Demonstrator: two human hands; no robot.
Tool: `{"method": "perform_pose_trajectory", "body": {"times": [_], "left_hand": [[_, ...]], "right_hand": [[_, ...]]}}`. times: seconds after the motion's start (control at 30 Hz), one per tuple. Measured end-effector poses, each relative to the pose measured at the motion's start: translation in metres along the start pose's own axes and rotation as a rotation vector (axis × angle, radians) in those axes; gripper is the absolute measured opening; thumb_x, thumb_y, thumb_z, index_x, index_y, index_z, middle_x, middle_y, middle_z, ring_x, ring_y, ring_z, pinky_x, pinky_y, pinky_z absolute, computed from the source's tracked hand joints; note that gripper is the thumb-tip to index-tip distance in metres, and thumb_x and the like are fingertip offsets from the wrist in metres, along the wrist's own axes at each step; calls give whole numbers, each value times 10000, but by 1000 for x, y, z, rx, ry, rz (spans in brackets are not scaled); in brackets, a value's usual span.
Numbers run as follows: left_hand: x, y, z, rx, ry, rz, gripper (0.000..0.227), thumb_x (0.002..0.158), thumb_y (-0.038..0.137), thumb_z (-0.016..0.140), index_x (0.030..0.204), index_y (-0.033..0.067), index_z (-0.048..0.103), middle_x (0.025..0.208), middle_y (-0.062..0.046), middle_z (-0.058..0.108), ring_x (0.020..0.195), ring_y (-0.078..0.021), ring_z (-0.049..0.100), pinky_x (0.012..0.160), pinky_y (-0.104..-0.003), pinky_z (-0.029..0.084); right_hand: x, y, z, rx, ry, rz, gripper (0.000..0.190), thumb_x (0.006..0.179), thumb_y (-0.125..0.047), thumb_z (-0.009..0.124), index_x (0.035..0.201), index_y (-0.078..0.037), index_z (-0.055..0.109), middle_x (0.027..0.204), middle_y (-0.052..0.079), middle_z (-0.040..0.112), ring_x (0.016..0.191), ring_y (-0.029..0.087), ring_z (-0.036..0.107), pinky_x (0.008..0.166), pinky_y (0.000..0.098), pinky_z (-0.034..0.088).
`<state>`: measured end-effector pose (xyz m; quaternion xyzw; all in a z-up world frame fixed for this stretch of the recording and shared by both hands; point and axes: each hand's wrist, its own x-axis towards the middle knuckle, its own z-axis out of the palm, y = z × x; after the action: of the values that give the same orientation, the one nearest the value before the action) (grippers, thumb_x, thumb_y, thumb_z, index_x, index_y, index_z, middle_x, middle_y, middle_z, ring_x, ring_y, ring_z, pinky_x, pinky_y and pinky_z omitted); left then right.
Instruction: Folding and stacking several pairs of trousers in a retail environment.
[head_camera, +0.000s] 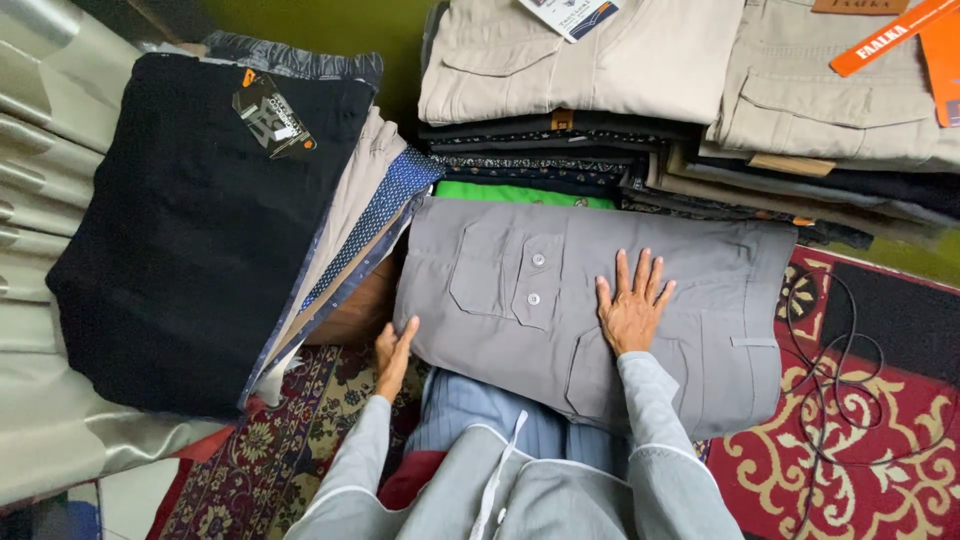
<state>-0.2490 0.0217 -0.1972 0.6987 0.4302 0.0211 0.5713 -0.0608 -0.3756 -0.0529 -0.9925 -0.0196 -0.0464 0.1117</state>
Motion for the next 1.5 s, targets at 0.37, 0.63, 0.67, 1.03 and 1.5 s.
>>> {"method": "perform_pose_trajectory", "body": {"times": [0.37,0.63,0.67,1.03,1.5], "left_hand": [[-40,84,-19,-29,-6,39,494,932,443,751,1188,66,560,1158,-213,535,1100,-346,501,895,-510,451],[-60,106,-21,-268,-74,-231,782,926,391,755,1480,-59,433,1473,-327,435,1382,-541,395,1095,-626,374],[-45,80,-24,-226,10,-146,579,907,351,789,1305,-6,568,1260,-211,519,1175,-404,468,936,-514,430],[-203,267,56,65,135,650,128,877,159,774,985,92,756,861,-148,725,858,-275,715,785,-378,530],[-182,277,121,401,-221,1102,212,1024,180,579,1172,143,726,1051,-45,683,979,-258,692,903,-413,517]], "right_hand": [[2,4,3,-24,0,14,614,1036,-571,400,1584,-296,387,1695,112,257,1581,317,153,1242,616,89],[0,4,1,18,-52,2,622,1045,-589,373,1596,-299,355,1696,113,236,1582,318,119,1239,627,79],[1,3,1,16,-53,2,622,1046,-589,372,1595,-296,357,1699,111,230,1583,316,114,1240,626,78],[-13,-65,-75,720,-171,-20,515,1067,-514,457,1422,-171,602,1509,200,491,1420,402,439,1147,569,360],[-41,-21,-78,1035,-210,284,568,937,-67,649,1440,-328,610,1090,98,722,865,154,687,795,307,607]]}}
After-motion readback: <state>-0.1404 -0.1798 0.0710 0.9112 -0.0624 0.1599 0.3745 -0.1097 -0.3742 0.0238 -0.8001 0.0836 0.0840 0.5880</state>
